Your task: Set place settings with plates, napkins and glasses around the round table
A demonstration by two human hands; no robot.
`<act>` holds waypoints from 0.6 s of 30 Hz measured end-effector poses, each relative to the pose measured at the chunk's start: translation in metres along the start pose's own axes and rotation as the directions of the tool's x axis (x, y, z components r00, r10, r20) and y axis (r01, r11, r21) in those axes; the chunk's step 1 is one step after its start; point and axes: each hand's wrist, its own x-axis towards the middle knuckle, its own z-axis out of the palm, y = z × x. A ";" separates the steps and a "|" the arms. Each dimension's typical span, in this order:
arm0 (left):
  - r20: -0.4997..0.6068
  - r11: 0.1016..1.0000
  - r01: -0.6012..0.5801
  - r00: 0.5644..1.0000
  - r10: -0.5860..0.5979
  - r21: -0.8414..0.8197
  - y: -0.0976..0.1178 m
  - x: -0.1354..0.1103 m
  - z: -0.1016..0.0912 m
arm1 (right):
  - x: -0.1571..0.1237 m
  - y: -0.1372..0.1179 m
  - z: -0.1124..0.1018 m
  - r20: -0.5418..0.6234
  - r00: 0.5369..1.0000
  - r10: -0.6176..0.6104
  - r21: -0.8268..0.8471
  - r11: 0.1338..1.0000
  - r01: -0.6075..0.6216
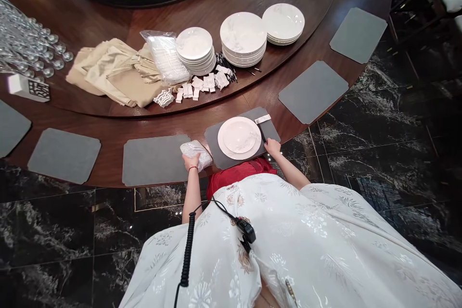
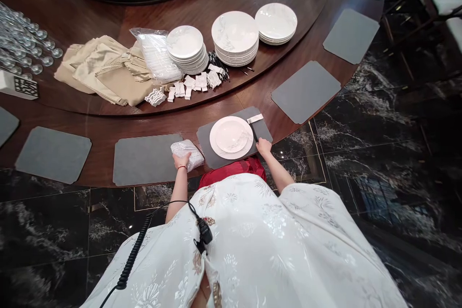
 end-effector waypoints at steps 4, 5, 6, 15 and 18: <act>0.036 0.996 0.077 0.996 -0.076 -0.041 0.005 -0.005 -0.005 | -0.001 -0.002 -0.002 -0.001 1.000 0.004 -0.010 1.000 -0.004; 0.031 0.996 0.082 0.996 -0.081 -0.042 0.006 -0.006 -0.005 | -0.001 -0.002 -0.002 -0.001 1.000 0.006 -0.014 1.000 -0.006; 0.029 0.996 0.084 0.996 -0.083 -0.040 0.007 -0.006 -0.006 | -0.001 -0.002 -0.002 -0.001 1.000 0.007 -0.019 1.000 -0.007; 0.110 0.997 0.064 0.992 -0.067 0.038 0.003 -0.006 -0.008 | 0.002 0.001 -0.003 0.011 1.000 -0.001 -0.013 1.000 0.001; 0.107 0.998 0.046 0.993 -0.051 0.053 0.002 -0.005 -0.007 | 0.002 -0.001 -0.003 0.014 1.000 0.008 -0.014 1.000 -0.008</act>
